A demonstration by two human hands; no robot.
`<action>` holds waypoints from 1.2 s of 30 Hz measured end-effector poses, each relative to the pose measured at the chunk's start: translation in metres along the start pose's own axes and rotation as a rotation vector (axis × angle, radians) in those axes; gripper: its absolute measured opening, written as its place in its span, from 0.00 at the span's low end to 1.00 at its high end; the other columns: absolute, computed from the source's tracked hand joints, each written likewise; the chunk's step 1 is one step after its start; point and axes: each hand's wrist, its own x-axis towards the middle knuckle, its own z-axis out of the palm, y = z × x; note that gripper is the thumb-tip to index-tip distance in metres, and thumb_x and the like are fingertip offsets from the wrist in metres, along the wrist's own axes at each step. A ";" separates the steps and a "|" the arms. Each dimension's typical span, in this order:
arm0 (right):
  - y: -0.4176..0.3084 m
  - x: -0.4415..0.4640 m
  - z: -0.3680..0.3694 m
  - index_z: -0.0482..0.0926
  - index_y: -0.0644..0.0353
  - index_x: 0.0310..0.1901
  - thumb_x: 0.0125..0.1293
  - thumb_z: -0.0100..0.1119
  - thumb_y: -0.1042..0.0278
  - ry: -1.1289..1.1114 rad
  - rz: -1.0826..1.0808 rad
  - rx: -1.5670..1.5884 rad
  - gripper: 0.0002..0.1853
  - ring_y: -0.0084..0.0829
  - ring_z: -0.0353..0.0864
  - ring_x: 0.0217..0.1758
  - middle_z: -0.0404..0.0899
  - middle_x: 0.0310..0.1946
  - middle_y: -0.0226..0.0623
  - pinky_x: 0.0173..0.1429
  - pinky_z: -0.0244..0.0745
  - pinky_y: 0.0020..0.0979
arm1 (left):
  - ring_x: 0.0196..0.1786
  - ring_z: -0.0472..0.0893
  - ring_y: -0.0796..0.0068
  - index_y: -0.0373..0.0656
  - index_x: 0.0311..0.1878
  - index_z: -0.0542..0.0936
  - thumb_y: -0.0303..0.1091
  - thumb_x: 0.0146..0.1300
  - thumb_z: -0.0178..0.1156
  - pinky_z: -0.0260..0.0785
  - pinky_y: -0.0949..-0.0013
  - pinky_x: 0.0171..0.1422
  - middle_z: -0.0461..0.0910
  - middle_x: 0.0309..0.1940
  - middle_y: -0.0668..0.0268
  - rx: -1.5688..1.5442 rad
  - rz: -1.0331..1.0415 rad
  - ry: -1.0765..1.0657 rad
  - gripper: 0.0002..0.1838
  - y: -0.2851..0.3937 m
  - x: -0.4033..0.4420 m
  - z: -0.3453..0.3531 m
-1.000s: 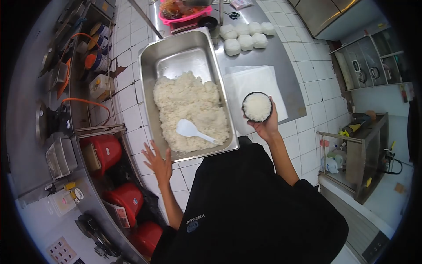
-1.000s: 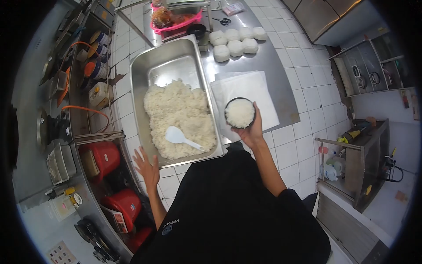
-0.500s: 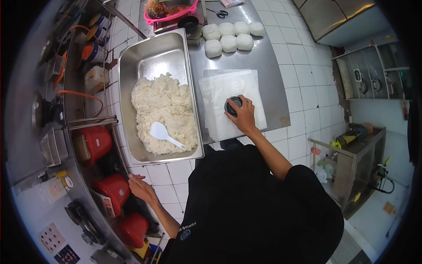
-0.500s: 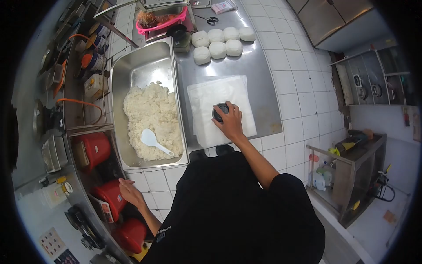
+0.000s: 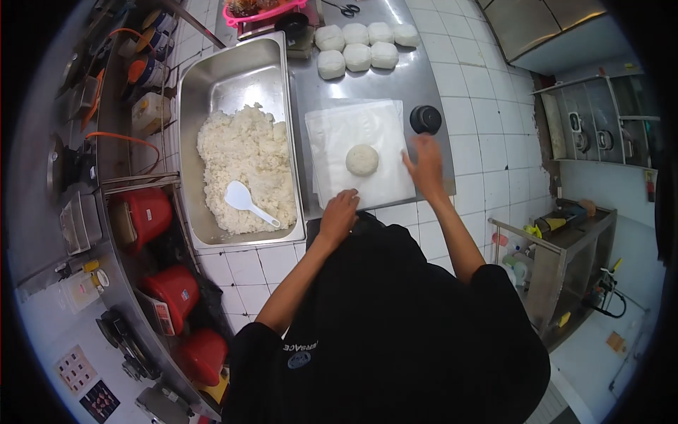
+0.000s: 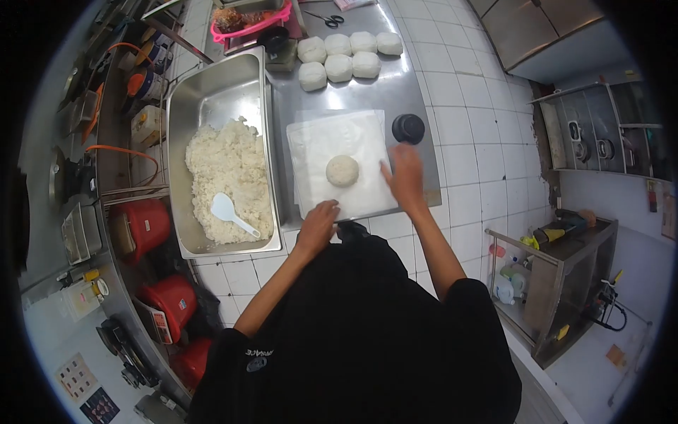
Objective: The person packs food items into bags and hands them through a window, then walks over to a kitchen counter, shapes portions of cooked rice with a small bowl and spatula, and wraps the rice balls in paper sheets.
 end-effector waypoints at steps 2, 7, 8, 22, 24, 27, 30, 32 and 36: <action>0.001 -0.046 0.005 0.78 0.49 0.62 0.58 0.73 0.60 -0.280 -0.071 0.084 0.29 0.51 0.64 0.72 0.67 0.68 0.45 0.70 0.62 0.52 | 0.65 0.74 0.55 0.40 0.49 0.81 0.28 0.56 0.68 0.70 0.56 0.65 0.77 0.59 0.60 -0.018 -0.041 -0.006 0.16 -0.011 -0.004 0.004; -0.004 -0.094 0.002 0.81 0.46 0.58 0.58 0.71 0.63 -0.200 -0.312 -0.099 0.24 0.49 0.66 0.73 0.69 0.68 0.43 0.70 0.64 0.51 | 0.63 0.77 0.58 0.41 0.46 0.83 0.28 0.58 0.66 0.71 0.57 0.64 0.80 0.57 0.63 0.025 0.046 0.073 0.12 -0.031 -0.014 0.019; -0.001 -0.096 0.005 0.82 0.46 0.56 0.59 0.69 0.65 -0.175 -0.340 -0.113 0.21 0.49 0.66 0.72 0.70 0.68 0.42 0.70 0.64 0.50 | 0.62 0.78 0.59 0.42 0.46 0.83 0.29 0.58 0.67 0.70 0.57 0.64 0.81 0.56 0.65 0.038 0.060 0.103 0.12 -0.033 -0.013 0.020; 0.022 -0.084 0.012 0.81 0.55 0.43 0.61 0.61 0.72 -0.182 -0.467 -0.097 0.09 0.43 0.72 0.64 0.78 0.55 0.35 0.68 0.63 0.46 | 0.54 0.79 0.68 0.47 0.40 0.83 0.35 0.60 0.68 0.63 0.57 0.66 0.83 0.50 0.73 -0.032 0.039 0.222 0.07 -0.033 -0.013 0.023; 0.015 -0.080 0.012 0.80 0.55 0.42 0.62 0.62 0.72 -0.180 -0.420 -0.082 0.07 0.43 0.73 0.63 0.79 0.54 0.35 0.68 0.63 0.46 | 0.52 0.79 0.68 0.46 0.41 0.82 0.32 0.63 0.65 0.62 0.56 0.65 0.83 0.48 0.72 -0.026 0.006 0.254 0.05 -0.029 -0.009 0.020; -0.005 -0.077 0.004 0.81 0.55 0.46 0.62 0.62 0.72 -0.153 -0.357 0.028 0.10 0.42 0.73 0.62 0.78 0.52 0.35 0.68 0.63 0.46 | 0.51 0.80 0.66 0.44 0.43 0.81 0.30 0.66 0.62 0.61 0.54 0.67 0.84 0.45 0.68 -0.160 -0.099 0.268 0.05 -0.023 -0.003 0.016; -0.021 -0.075 -0.004 0.82 0.55 0.49 0.65 0.61 0.72 -0.136 -0.385 0.117 0.11 0.39 0.74 0.59 0.79 0.51 0.33 0.67 0.63 0.48 | 0.48 0.81 0.60 0.42 0.46 0.80 0.27 0.68 0.59 0.61 0.51 0.70 0.85 0.42 0.62 -0.246 -0.144 0.217 0.06 -0.023 -0.002 0.013; -0.008 -0.068 0.005 0.84 0.57 0.49 0.66 0.62 0.71 -0.153 -0.449 -0.013 0.11 0.37 0.79 0.54 0.83 0.44 0.34 0.63 0.68 0.45 | 0.47 0.82 0.59 0.42 0.47 0.80 0.27 0.69 0.59 0.61 0.51 0.71 0.85 0.40 0.61 -0.215 -0.144 0.240 0.06 -0.023 0.001 0.013; -0.018 -0.055 -0.012 0.85 0.59 0.46 0.66 0.62 0.72 -0.322 -0.344 0.092 0.09 0.42 0.82 0.48 0.85 0.39 0.38 0.55 0.75 0.41 | 0.45 0.84 0.56 0.40 0.50 0.81 0.28 0.69 0.60 0.65 0.51 0.69 0.86 0.38 0.59 -0.229 -0.172 0.324 0.09 -0.014 0.009 0.002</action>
